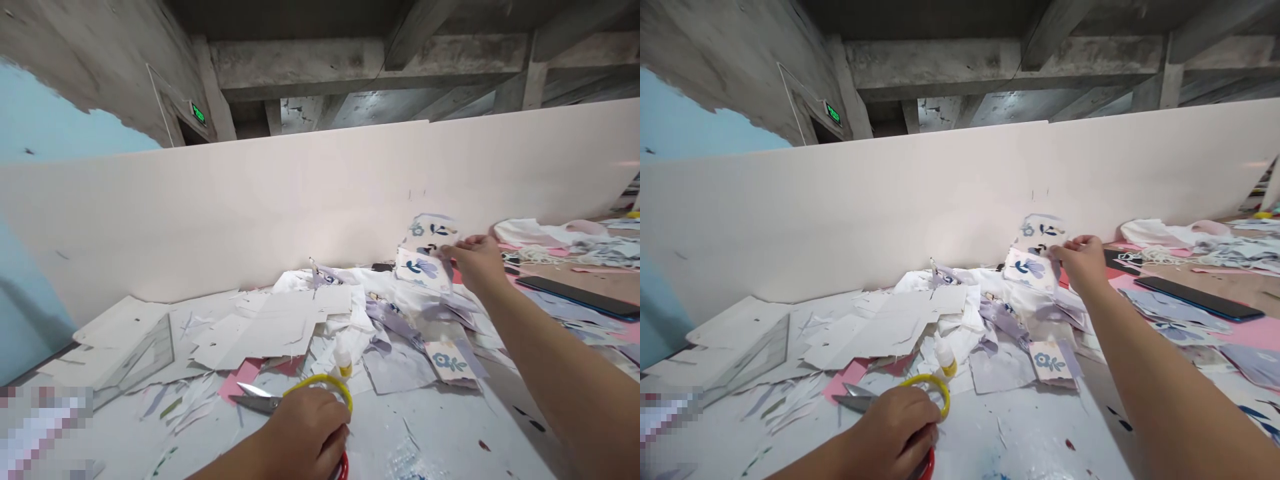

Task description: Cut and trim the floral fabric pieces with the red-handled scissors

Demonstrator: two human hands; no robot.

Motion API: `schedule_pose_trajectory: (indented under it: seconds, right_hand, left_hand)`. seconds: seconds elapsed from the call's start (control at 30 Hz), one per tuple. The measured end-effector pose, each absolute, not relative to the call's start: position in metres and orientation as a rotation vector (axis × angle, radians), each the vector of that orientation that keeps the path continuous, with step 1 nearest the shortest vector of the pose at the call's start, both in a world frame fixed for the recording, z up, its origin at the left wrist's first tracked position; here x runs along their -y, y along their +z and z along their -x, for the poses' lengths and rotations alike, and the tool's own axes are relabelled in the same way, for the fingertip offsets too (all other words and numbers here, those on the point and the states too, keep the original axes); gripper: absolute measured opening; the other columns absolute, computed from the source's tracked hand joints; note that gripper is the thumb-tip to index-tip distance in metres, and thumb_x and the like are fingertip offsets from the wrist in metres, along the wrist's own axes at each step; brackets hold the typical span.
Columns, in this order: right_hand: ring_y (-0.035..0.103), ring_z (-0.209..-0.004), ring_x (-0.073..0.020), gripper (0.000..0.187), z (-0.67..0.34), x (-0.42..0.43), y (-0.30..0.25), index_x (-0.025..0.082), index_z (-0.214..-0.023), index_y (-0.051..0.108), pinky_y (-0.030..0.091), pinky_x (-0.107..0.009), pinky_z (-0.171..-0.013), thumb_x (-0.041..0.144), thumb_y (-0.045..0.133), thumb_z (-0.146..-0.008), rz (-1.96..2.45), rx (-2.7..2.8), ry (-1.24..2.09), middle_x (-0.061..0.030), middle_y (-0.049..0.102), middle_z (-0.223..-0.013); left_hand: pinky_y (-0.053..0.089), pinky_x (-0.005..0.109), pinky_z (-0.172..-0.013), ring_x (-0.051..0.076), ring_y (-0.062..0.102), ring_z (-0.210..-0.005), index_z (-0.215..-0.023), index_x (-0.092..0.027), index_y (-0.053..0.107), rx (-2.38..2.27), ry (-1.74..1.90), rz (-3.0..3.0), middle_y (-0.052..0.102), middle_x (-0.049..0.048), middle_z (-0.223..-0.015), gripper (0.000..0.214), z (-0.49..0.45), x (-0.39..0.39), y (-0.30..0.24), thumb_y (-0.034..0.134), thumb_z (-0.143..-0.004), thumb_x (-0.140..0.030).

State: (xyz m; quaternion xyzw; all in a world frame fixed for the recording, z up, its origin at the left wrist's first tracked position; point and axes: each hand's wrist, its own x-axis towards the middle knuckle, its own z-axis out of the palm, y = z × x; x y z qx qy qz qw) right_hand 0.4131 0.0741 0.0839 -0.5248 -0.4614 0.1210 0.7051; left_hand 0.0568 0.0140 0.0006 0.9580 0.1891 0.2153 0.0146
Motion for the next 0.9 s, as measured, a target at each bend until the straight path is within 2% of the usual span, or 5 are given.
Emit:
schedule_pose_trajectory:
  seconds: [0.33, 0.5, 0.6, 0.7, 0.9]
  right_hand:
    - [0.052, -0.05, -0.0071, 0.03, -0.287, -0.044, 0.112, 0.019, -0.078, 0.049, 0.039, -0.02, -0.049, 0.019, 0.072, -0.058, 0.829, 1.506, 1.043, 0.0079, 0.051, -0.057]
    - [0.053, -0.055, -0.0081, 0.025, -0.248, -0.033, 0.101, 0.018, -0.082, 0.053, 0.043, -0.023, -0.056, 0.023, 0.07, -0.065, 0.815, 1.594, 1.141, 0.0058, 0.055, -0.061]
    - [0.058, -0.067, -0.0106, 0.026, -0.242, -0.032, 0.095, 0.02, -0.091, 0.056, 0.045, -0.026, -0.064, 0.027, 0.067, -0.069, 0.874, 1.617, 1.116, 0.0019, 0.06, -0.08]
    - [0.06, -0.075, -0.014, 0.025, -0.243, -0.032, 0.092, 0.021, -0.094, 0.058, 0.046, -0.03, -0.069, 0.025, 0.065, -0.07, 0.84, 1.66, 1.325, -0.0007, 0.062, -0.089]
    - [0.061, -0.082, -0.0167, 0.015, -0.243, -0.035, 0.09, 0.016, -0.062, 0.065, 0.046, -0.03, -0.074, 0.004, 0.062, -0.054, 0.694, 1.403, 1.589, -0.0034, 0.065, -0.091]
  left_hand:
    - [0.043, 0.024, -0.065, 0.013, 0.051, -0.073, -0.099, -0.02, 0.043, -0.934, 1.128, -1.877, 0.053, 0.0037, -0.082, 0.029, -0.053, -0.008, 0.015, 0.045, -0.081, -0.042]
    - [0.038, 0.023, -0.046, 0.009, 0.045, -0.044, -0.079, -0.017, 0.048, -0.956, 1.014, -1.361, 0.048, -0.0032, -0.051, 0.043, -0.063, -0.009, 0.02, 0.052, -0.069, -0.059]
    - [0.038, 0.024, -0.043, 0.01, 0.044, -0.039, -0.071, -0.017, 0.05, -1.033, 1.07, -1.223, 0.048, -0.0031, -0.046, 0.042, -0.064, -0.013, 0.021, 0.05, -0.071, -0.058]
    - [0.041, 0.024, -0.048, 0.012, 0.052, -0.05, -0.087, -0.017, 0.056, -1.025, 1.187, -1.241, 0.058, 0.0005, -0.06, 0.039, -0.061, -0.015, 0.025, 0.053, -0.072, -0.053]
    - [0.046, 0.024, -0.062, 0.015, 0.058, -0.075, -0.1, -0.022, 0.057, -0.731, 1.182, -1.117, 0.063, 0.0028, -0.084, 0.037, -0.058, -0.014, 0.04, 0.063, -0.068, -0.039]
